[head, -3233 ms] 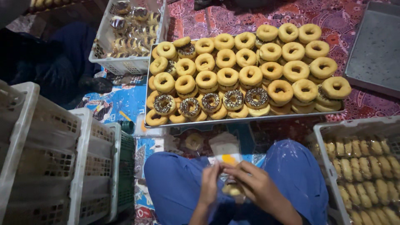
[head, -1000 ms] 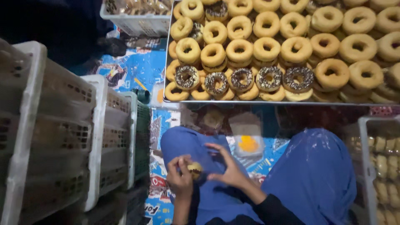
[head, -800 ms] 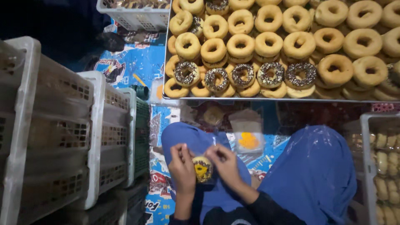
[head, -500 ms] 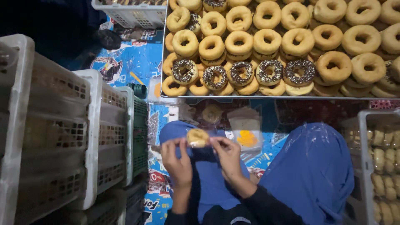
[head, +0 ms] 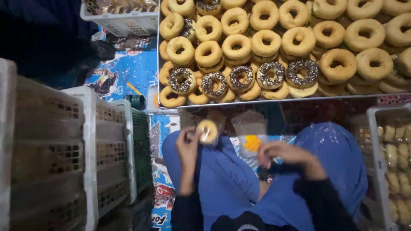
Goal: The person sits on the floor and repeatedly picks donuts from a metal tray, places them into small clear plastic bags, and sets the filled bags into a nearby white crate. The donuts include plain and chocolate-sprinkled varieties.
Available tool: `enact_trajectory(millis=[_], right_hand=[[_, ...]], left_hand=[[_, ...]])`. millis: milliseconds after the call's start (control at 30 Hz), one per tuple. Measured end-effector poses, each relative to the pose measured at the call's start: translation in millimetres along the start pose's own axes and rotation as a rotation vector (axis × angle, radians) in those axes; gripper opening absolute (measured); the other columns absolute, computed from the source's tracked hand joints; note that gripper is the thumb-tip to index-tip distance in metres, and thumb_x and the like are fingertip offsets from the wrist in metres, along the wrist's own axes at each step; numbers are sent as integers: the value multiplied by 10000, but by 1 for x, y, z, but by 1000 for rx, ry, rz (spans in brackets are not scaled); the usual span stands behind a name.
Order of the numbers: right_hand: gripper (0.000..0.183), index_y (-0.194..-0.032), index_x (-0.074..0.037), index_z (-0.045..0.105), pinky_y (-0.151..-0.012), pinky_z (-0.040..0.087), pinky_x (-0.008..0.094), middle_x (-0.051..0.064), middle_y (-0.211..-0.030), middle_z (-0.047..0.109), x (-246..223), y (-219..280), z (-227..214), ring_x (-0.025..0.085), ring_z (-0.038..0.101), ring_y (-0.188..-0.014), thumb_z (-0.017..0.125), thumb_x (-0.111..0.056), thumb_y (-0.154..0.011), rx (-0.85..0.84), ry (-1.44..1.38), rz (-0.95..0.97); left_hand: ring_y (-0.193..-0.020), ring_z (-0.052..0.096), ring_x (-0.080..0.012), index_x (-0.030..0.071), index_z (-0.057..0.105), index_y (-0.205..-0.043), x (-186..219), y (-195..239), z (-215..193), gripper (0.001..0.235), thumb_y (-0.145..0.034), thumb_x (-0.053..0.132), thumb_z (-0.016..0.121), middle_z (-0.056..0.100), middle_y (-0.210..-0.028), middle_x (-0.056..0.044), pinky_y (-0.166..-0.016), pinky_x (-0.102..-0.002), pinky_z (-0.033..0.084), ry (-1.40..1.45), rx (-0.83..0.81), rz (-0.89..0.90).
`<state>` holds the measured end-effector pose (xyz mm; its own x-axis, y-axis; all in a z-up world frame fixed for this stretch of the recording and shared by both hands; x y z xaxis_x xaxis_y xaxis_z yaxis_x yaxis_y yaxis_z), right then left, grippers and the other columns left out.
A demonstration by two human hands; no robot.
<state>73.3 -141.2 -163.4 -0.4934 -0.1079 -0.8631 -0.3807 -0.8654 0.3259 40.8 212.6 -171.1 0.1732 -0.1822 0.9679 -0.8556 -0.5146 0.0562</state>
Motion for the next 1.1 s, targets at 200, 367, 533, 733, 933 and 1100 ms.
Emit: enact_trajectory(millis=[200, 367, 533, 733, 933, 1100], right_hand=[[484, -1286, -95, 574, -949, 517, 399, 147, -1245, 662, -64, 14, -15, 285, 631, -1110, 646, -48, -809, 452, 1007, 258], [711, -1428, -134, 554, -1082, 431, 480, 161, -1421, 642, -156, 72, 79, 359, 585, -1320, 787, -59, -760, 190, 978, -262], [492, -1291, -67, 744, -950, 480, 635, 236, -1264, 735, -131, 84, 33, 570, 604, -1062, 821, -146, -812, 415, 82, 426], [369, -1184, -84, 731, -864, 565, 352, 119, -1130, 767, -75, 10, 25, 226, 746, -997, 698, -343, -923, 948, 646, -114], [589, -981, 75, 768, -747, 552, 431, 291, -895, 759, 20, -166, 2, 324, 762, -858, 706, -511, -961, 1048, 461, 206], [574, -1093, 100, 761, -779, 550, 450, 275, -1056, 752, 47, -202, 7, 345, 764, -939, 779, -389, -792, 1032, -248, -103]], left_hand=[[-747, 688, -372, -42, 713, -773, -110, -85, 70, 273, -773, 225, 771, 663, -744, -248, -763, -431, 519, -710, -157, -58], [-871, 688, -483, -15, 749, -739, -126, -86, 72, 400, -768, 382, 781, 681, -784, -292, -896, -517, 516, -897, -342, -91], [-1080, 647, -420, 60, 662, -1121, -81, -82, 90, 591, -729, 500, 690, 664, -1124, -241, -971, -483, 504, -798, -373, -56], [-1265, 553, -420, 120, 545, -1439, -83, -80, 101, 797, -850, 657, 532, 595, -1385, -234, -1057, -480, 457, -726, -352, -203], [-1160, 586, -423, 13, 634, -1317, -105, -96, 86, 783, -941, 684, 486, 627, -1258, -261, -953, -491, 472, -547, -383, -244], [-787, 739, -361, -119, 763, -1093, -89, -73, 86, 728, -924, 548, 527, 754, -854, -240, -682, -447, 578, -311, -494, -632]])
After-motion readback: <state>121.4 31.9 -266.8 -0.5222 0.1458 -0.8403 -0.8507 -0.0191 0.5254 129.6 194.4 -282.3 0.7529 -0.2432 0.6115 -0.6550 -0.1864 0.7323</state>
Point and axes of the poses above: each hand's wrist, its own y-axis away from the middle knuckle, its own z-axis out of the palm, x = y × z, the point moved 5 cm from there along -y, towards the middle knuckle
